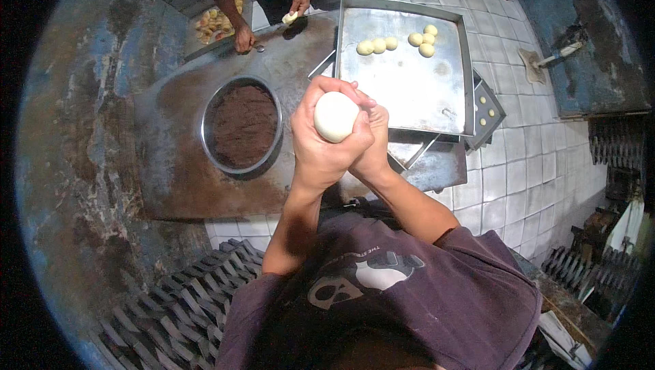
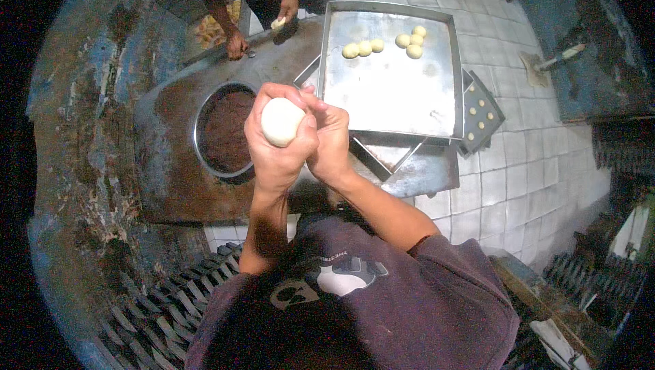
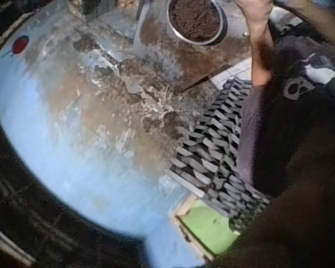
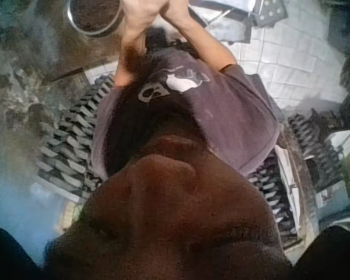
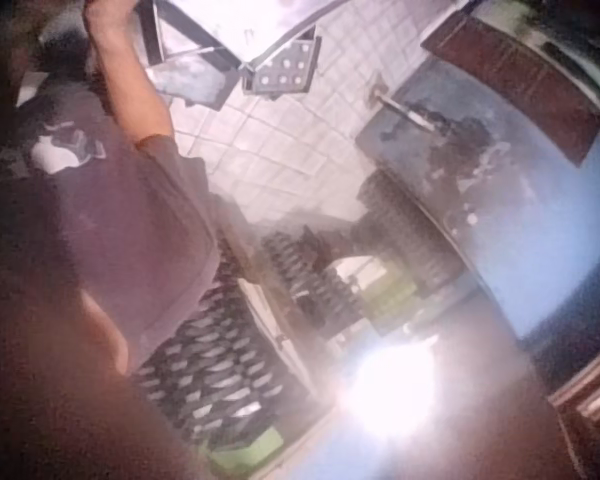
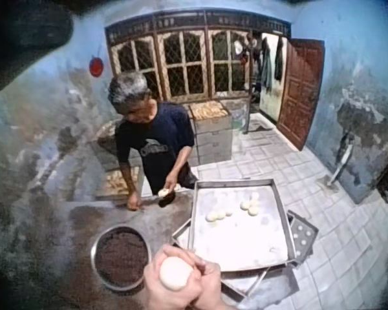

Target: The person prepares dough buns by flattening dough by hand, scooping a dark filling from a bowl with a spoon, placing it onto the dough, and pinching the edges to seal it. They then place the finished buns onto a metal tray.

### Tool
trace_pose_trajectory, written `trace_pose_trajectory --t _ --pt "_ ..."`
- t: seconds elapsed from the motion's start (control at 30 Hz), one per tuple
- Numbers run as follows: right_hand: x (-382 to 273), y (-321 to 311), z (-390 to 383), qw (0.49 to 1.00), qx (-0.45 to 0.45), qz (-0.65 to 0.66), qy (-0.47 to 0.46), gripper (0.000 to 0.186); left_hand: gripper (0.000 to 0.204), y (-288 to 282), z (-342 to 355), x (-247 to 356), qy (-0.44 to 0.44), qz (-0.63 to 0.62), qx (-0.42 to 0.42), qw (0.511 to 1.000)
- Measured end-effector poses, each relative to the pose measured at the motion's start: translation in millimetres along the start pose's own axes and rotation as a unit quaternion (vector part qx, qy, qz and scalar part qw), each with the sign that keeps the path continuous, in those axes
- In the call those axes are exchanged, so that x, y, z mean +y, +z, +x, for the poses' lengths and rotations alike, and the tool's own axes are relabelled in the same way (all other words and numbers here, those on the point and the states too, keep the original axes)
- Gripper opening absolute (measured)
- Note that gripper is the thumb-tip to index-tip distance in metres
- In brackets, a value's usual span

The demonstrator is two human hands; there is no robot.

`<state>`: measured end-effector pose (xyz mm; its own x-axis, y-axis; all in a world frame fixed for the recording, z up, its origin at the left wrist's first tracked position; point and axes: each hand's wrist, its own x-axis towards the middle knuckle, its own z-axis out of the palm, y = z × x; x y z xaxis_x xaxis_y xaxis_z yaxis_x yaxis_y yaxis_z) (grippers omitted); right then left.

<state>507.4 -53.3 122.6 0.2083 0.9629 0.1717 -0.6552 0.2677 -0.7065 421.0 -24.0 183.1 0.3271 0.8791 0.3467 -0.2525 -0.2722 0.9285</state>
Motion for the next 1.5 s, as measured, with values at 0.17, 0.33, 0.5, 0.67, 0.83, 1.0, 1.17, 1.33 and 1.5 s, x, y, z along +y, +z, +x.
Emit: trace_pose_trajectory --t 0.17,0.33,0.5,0.67,0.83,1.0,1.17,1.33,1.5 --pt "-32.3 -12.5 -0.1 0.996 -0.064 -0.055 0.041 0.024 0.052 1.5 4.2 -0.9 0.044 -0.015 -0.045 0.998" --pt "-42.9 -46.0 9.6 0.896 -0.197 -0.311 0.246 0.025 0.059 -10.5 -10.2 -33.0 -0.025 0.039 0.034 0.998" --pt "-41.2 -81.7 34.7 0.88 -0.096 -0.448 0.125 0.05 0.066 -24.6 -3.5 -132.0 -0.151 0.211 -0.046 0.964" --pt "-5.9 -136.2 68.3 0.829 -0.124 -0.504 0.209 0.044 0.059 -17.0 2.5 -218.7 -0.162 0.248 -0.059 0.953" --pt "49.7 -227.4 98.6 0.789 -0.146 -0.542 0.249 0.043 0.087 -35.1 -3.0 -229.6 -0.126 0.308 -0.036 0.942" --pt "93.0 -239.3 96.1 0.499 -0.397 -0.769 0.051 0.071 0.095 -98.4 -54.3 -178.8 -0.289 0.261 0.044 0.92" --pt "110.9 -238.0 89.1 0.43 -0.439 -0.789 -0.018 0.091 0.094 -163.4 -163.5 -186.1 -0.191 0.399 0.108 0.89" --pt "91.4 -253.7 139.9 0.901 -0.127 -0.159 0.383 0.071 0.09 -170.3 -226.1 -139.6 -0.291 0.342 0.229 0.864" --pt "130.0 -264.8 117.4 0.595 -0.322 -0.728 0.107 0.074 0.088 -170.8 -231.7 -122.5 -0.334 0.4 0.223 0.824"
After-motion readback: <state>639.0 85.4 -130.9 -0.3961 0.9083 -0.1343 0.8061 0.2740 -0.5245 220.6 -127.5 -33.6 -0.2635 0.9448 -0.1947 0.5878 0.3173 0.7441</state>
